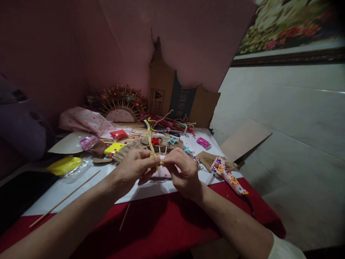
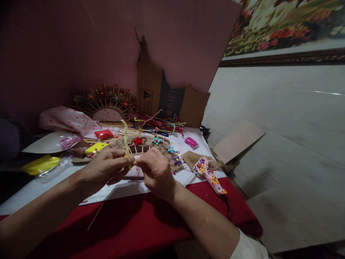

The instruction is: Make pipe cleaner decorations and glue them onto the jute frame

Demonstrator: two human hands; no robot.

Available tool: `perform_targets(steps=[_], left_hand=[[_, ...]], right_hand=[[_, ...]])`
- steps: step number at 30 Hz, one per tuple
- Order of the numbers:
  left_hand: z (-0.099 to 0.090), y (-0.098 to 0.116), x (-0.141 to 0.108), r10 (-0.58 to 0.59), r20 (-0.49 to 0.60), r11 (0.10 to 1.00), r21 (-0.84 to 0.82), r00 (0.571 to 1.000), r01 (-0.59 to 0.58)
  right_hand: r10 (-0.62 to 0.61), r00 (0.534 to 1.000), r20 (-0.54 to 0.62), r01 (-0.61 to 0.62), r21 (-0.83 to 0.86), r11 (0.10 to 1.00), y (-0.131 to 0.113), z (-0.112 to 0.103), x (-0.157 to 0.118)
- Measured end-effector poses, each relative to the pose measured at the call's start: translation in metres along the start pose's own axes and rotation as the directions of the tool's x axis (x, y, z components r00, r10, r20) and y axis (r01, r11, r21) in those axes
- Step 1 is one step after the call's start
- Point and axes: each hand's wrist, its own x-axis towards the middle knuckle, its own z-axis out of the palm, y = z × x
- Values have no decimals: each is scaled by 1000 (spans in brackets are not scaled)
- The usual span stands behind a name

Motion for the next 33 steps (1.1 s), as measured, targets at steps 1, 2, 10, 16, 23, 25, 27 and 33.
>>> perform_targets(steps=[1,2,10,16,23,25,27,33], left_hand=[[0,0,0,1,0,1000,7,1000,-1],[0,0,0,3,-2,1000,14,1000,-3],[-1,-2,3,56,21,998,-11,998,-55],[-2,-3,3,54,-5,988,-148,999,-54],[-3,-5,5,62,9,996,-66,998,-62],[-3,-5,5,87,-5,995,-41,996,-87],[-4,-5,4,120,-2,993,-4,993,-120],[-3,-4,2,154,27,986,62,988,-155]], right_hand=[[-14,1000,-11,14,-10,1000,0,1,0],[-34,999,-17,33,-23,999,0,1,-1],[-14,998,-66,7,-107,994,-1,5,-2],[88,980,-179,-117,-155,981,1,4,-2],[63,988,-142,-87,-171,981,0,4,-2],[62,990,-128,-83,-161,984,-1,4,-2],[63,990,-123,-81,-145,986,-2,4,-2],[56,992,-116,-72,-137,988,-2,3,0]])
